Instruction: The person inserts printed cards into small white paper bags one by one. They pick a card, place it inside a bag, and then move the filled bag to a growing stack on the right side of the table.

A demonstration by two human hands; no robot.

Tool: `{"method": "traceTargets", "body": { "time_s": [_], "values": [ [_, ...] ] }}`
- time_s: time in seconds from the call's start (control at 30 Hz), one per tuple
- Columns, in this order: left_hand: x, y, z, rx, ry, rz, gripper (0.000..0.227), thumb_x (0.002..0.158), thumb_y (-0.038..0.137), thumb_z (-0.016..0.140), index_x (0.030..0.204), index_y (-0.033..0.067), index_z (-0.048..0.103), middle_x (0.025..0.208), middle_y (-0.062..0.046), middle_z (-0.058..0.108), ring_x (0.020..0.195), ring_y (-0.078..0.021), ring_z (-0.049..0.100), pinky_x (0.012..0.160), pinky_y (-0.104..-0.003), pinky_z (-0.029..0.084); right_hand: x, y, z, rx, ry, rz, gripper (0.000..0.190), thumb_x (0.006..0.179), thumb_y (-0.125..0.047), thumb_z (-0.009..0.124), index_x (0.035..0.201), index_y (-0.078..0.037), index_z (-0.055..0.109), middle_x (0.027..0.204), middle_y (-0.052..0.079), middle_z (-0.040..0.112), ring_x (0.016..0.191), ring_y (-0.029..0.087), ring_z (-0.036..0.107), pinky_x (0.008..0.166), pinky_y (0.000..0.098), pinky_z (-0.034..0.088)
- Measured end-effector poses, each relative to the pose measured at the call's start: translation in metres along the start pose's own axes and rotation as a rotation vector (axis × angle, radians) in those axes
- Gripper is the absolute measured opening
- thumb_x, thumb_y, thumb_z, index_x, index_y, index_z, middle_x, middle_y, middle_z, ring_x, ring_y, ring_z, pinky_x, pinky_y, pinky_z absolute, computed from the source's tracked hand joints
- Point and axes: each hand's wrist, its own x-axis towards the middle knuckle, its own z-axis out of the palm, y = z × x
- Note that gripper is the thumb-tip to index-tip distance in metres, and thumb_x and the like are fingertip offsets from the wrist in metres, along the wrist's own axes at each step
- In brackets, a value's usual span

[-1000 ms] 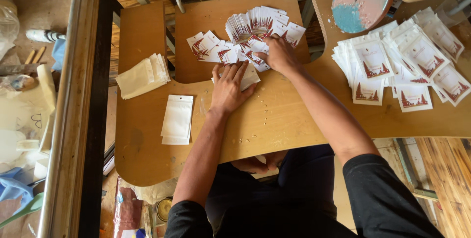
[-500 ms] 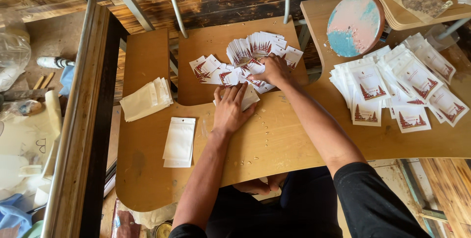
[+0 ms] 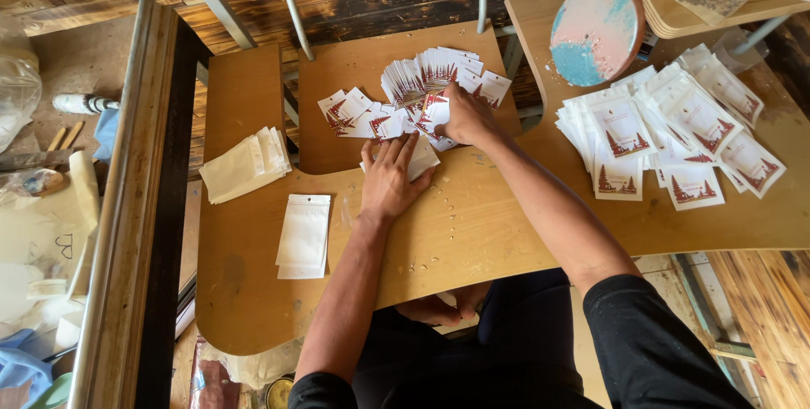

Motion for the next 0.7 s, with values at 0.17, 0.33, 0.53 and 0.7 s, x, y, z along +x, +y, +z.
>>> {"method": "traceTargets", "body": {
  "time_s": [0.17, 0.33, 0.53, 0.7],
  "values": [
    [0.001, 0.002, -0.004, -0.039, 0.025, 0.024, 0.071, 0.082, 0.046, 0.077, 0.142, 0.0123, 0.059, 0.122, -0.005, 0.067, 0.110, -0.0160, 0.062, 0.112, -0.048, 0.024, -0.067, -0.036, -0.064, 0.138, 0.015, -0.075, 0.076, 0.081, -0.023, 0.082, 0.142, 0.001, 0.043, 0.131, 0.025, 0.056, 0.126, 0.042, 0.055, 0.102, 0.0549, 0.046],
    [-0.001, 0.004, -0.009, -0.062, 0.030, 0.058, 0.070, 0.082, 0.045, 0.078, 0.141, 0.0117, 0.059, 0.122, -0.005, 0.067, 0.110, -0.0166, 0.063, 0.111, -0.048, 0.025, -0.105, -0.033, -0.087, 0.281, 0.005, -0.147, 0.072, 0.083, -0.015, 0.072, 0.144, 0.010, 0.043, 0.127, 0.030, 0.051, 0.125, 0.046, 0.051, 0.103, 0.0551, 0.044],
    [-0.003, 0.002, -0.004, -0.071, -0.036, 0.069, 0.075, 0.084, 0.047, 0.077, 0.147, 0.0144, 0.055, 0.128, -0.003, 0.066, 0.116, -0.0148, 0.062, 0.113, -0.049, 0.020, -0.136, -0.016, -0.095, 0.425, 0.019, -0.166, 0.080, 0.094, -0.031, 0.070, 0.154, 0.007, 0.034, 0.131, 0.029, 0.044, 0.127, 0.042, 0.047, 0.102, 0.0490, 0.042],
    [-0.004, 0.003, -0.005, -0.075, -0.082, 0.087, 0.079, 0.083, 0.049, 0.077, 0.150, 0.0157, 0.051, 0.134, -0.002, 0.065, 0.123, -0.0131, 0.059, 0.114, -0.050, 0.018, -0.165, -0.025, -0.099, 0.428, 0.147, -0.289, 0.078, 0.094, -0.035, 0.076, 0.147, 0.012, 0.044, 0.124, 0.032, 0.052, 0.112, 0.042, 0.056, 0.087, 0.0476, 0.047]
  ]
}}
